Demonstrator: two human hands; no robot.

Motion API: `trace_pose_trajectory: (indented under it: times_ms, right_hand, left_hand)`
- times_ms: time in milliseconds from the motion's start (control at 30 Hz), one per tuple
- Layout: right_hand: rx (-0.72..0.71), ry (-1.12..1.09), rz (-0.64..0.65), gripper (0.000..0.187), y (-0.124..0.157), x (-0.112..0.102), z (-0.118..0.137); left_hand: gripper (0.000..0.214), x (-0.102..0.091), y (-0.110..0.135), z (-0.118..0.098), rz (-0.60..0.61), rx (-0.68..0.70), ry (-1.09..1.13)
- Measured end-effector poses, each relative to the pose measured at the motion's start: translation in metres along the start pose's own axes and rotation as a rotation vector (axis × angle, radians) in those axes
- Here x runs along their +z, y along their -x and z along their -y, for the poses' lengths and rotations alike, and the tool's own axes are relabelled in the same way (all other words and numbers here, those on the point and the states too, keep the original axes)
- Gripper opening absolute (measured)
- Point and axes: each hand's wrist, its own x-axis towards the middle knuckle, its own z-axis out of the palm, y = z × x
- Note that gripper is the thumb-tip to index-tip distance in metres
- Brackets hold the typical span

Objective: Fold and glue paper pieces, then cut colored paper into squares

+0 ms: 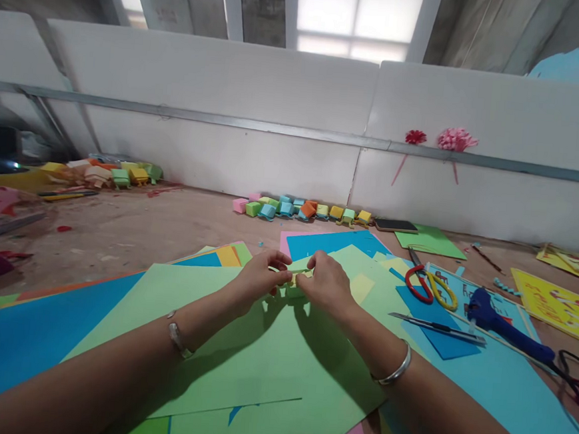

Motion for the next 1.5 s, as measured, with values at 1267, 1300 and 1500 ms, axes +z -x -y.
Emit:
trace_pose_trajectory:
  times_ms: [1267, 1300, 1500]
  right_hand:
    - [0.025, -0.423, -0.178, 0.033, -0.016, -0.001, -0.035]
    - [0.022, -0.444, -0.183, 0.031, -0.017, 0.001, -0.037]
    - [-0.044, -0.552, -0.203, 0.027, -0.009, 0.002, -0.032]
  left_hand:
    - [0.059, -0.001, -0.007, 0.015, -0.008, 0.374, -0.359]
    - [0.059, -0.001, -0.009, 0.015, -0.022, 0.394, -0.346]
    - [0.057, -0.001, -0.01, 0.017, -0.101, 0.58, -0.305]
